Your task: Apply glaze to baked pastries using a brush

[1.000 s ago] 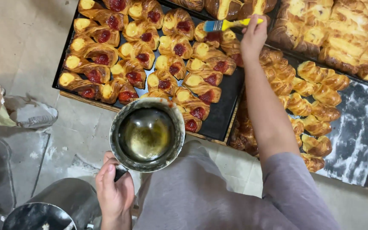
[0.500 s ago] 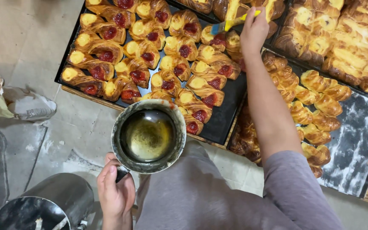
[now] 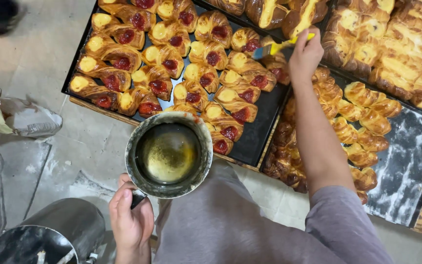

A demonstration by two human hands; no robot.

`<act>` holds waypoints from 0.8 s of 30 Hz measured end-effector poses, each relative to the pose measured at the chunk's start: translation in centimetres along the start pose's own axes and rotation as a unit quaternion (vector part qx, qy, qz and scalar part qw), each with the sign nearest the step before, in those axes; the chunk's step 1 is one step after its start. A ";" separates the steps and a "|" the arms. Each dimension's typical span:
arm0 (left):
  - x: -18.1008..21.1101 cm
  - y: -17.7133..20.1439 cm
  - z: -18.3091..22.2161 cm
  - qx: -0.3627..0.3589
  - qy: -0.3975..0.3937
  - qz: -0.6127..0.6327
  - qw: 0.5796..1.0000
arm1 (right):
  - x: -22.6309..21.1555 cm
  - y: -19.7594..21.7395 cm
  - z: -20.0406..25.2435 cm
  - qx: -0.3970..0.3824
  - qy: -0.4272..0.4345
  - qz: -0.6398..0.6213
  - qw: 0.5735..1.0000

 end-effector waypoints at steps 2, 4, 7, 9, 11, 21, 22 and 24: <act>0.1 0.1 0.2 0.005 -0.001 -0.006 1.000 | -0.2 -0.3 -0.7 0.054 -0.029 -0.056 0.997; 0.1 0.2 0.3 0.004 -0.002 -0.013 1.000 | 1.2 -2.0 -1.0 0.031 -0.030 -0.040 0.998; 0.1 -0.1 0.4 0.009 -0.010 -0.014 1.000 | 2.1 -2.3 -1.6 0.029 -0.021 -0.010 0.999; 0.1 -0.3 0.3 0.008 -0.014 -0.011 1.000 | 2.1 -0.9 -0.6 0.053 -0.014 0.009 0.998; -0.1 -0.3 0.4 0.017 -0.001 -0.015 1.000 | 2.0 0.7 1.5 0.064 -0.026 0.006 0.998; -3.5 -0.9 -1.6 -0.013 0.033 -0.038 0.999 | -9.8 15.0 9.3 0.032 -0.206 -0.244 0.947; -3.9 -1.4 -1.9 -0.013 0.010 -0.032 0.999 | -10.3 16.3 10.1 0.076 -0.171 -0.300 0.935; -4.3 -2.5 -2.7 -0.010 -0.012 -0.036 0.999 | -11.9 17.5 11.8 0.118 -0.146 -0.355 0.916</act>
Point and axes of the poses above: each hand's wrist, its own z-axis away from the middle knuckle, its own y-axis out of the back of the hand, x = y × z, the point moved 5 cm from there along -z, towards the middle knuckle, and after that the axes turned 8 degrees about x, right-handed, at the moved point
